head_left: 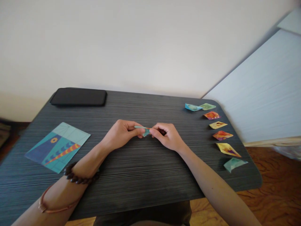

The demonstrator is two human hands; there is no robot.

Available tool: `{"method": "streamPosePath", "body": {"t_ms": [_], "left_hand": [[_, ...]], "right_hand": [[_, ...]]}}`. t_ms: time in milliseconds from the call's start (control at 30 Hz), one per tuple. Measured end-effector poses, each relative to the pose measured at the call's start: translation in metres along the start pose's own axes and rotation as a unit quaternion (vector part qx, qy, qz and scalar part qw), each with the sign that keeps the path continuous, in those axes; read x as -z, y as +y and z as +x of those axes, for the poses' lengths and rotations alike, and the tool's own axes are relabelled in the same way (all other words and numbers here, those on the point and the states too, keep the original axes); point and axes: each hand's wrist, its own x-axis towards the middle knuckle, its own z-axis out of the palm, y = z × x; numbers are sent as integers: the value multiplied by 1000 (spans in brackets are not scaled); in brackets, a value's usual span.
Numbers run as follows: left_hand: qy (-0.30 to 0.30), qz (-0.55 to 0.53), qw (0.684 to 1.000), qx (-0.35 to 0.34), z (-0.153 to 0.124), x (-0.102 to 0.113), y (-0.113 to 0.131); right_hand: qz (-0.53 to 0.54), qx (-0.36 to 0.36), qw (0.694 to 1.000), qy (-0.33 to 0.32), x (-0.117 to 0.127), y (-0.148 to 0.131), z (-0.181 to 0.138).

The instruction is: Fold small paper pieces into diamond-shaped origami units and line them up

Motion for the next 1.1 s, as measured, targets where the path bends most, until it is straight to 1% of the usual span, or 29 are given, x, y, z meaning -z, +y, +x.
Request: {"method": "streamPosePath", "body": {"t_ms": [67, 167, 267, 333, 433, 533, 667, 800, 900, 1000, 1100], "left_hand": [[5, 19, 1000, -22, 0, 0, 1], [13, 52, 997, -47, 0, -2, 2], [29, 55, 997, -52, 0, -5, 2], [34, 55, 996, -56, 0, -6, 2], [24, 70, 995, -68, -1, -6, 4], [16, 106, 991, -78, -1, -7, 5], [37, 145, 985, -84, -1, -11, 5], [65, 170, 979, -90, -2, -17, 5], [71, 153, 982, -82, -2, -19, 6], [75, 124, 987, -68, -2, -18, 6], [80, 77, 991, -71, -2, -16, 4]], "right_hand": [[-8, 0, 1000, -15, 0, -1, 0], [-22, 19, 999, -21, -1, -2, 1], [-31, 37, 999, -17, -1, -2, 2], [-33, 35, 999, -17, -1, -2, 2], [-26, 28, 999, -23, -1, -2, 2], [-21, 36, 999, -27, -1, -2, 1], [-25, 56, 998, -29, -3, 1, 0], [-35, 64, 997, -17, -5, 3, 1], [-30, 55, 998, -5, -4, 1, 1], [-13, 51, 999, -10, -2, -1, 1], [-9, 44, 999, -8, 0, -2, 1]]}}
